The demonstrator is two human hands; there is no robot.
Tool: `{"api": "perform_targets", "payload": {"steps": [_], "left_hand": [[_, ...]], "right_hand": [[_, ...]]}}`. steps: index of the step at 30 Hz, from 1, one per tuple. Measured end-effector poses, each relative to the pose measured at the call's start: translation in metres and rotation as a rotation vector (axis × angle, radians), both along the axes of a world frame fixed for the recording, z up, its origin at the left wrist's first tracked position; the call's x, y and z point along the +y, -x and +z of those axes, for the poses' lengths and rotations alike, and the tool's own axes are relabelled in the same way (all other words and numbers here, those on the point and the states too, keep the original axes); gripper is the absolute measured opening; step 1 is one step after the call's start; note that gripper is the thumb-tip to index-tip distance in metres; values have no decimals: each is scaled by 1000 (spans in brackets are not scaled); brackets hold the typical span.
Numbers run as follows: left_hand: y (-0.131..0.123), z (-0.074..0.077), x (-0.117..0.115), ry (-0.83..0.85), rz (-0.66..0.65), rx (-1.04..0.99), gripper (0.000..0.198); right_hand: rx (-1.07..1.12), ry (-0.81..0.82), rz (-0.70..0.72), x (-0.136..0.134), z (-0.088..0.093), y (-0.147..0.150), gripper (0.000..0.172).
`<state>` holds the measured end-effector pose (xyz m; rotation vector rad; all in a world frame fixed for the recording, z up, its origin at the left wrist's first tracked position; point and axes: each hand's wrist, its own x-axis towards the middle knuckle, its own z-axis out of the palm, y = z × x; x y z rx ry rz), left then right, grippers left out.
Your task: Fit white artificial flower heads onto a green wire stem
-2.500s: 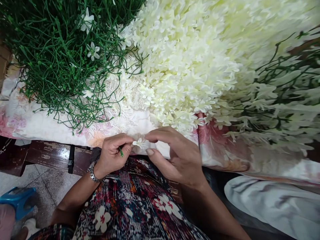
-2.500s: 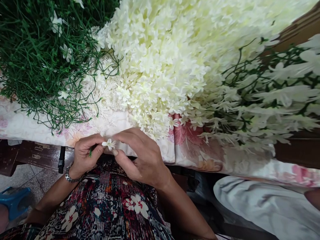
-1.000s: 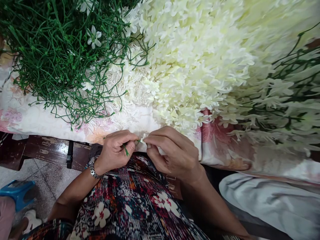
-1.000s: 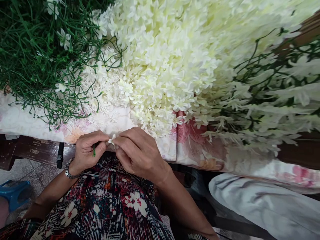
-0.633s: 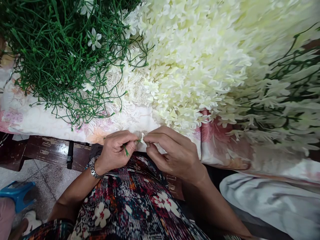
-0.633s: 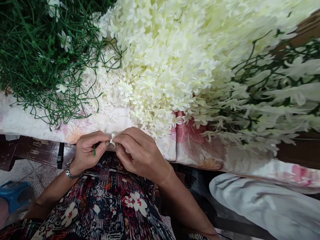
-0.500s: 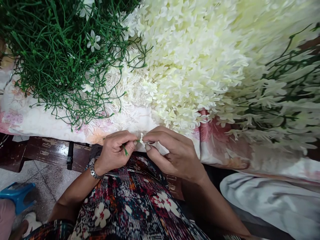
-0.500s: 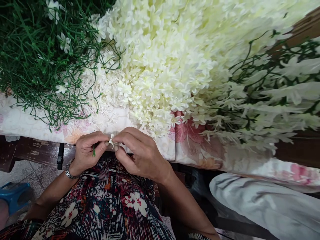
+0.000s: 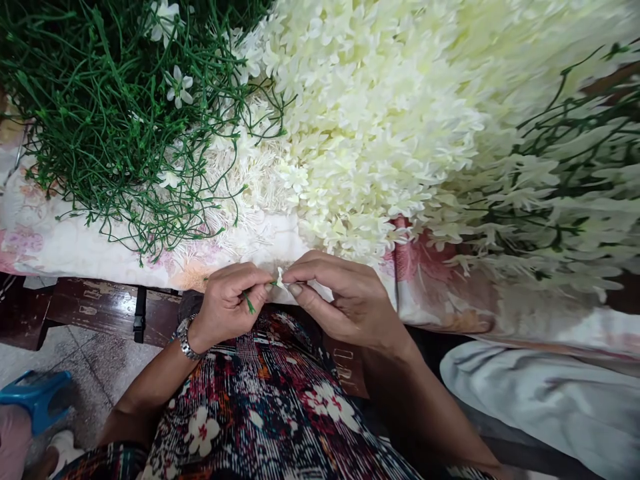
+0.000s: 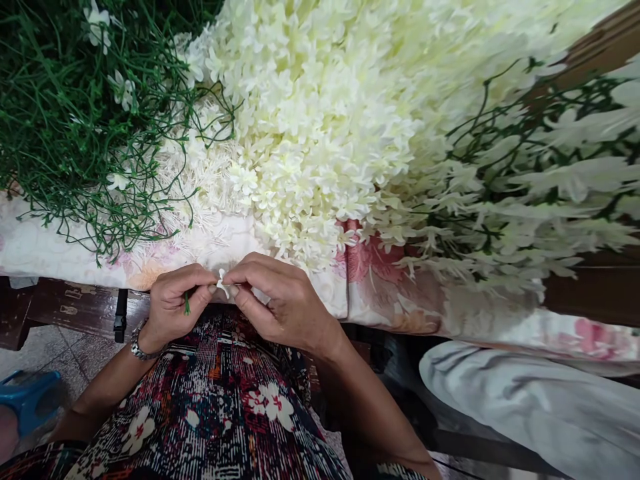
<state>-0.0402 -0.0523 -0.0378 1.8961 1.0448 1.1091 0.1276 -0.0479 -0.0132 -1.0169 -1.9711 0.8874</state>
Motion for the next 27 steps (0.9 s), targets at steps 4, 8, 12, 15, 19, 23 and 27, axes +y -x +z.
{"api": "perform_targets", "payload": {"steps": [4,8,12,15,19,23,27], "left_hand": [[0,-1,0,-4,-6,21,9],[-2,-1,-1,-23,0,26,8],[-3,-1,0,-19,14,50,7],[-4,0,0,-16,39,61,7],[-4,0,0,-1,73,55,7],[-5,-1,-1,-6,101,35,7],[-6,0,-2,23,120,32,8]], "right_hand": [[-79,-52,-26,-1,1,2,13],[-154,-72,-20,-2,1,1,11],[-198,-106,-8,-1,-1,2,11],[-201,-126,-17,-1,-5,4,12],[-193,-133,-27,0,-7,5,11],[-211,-156,-28,1,-7,8,12],[-209,-188,-33,3,-6,11,11]]}}
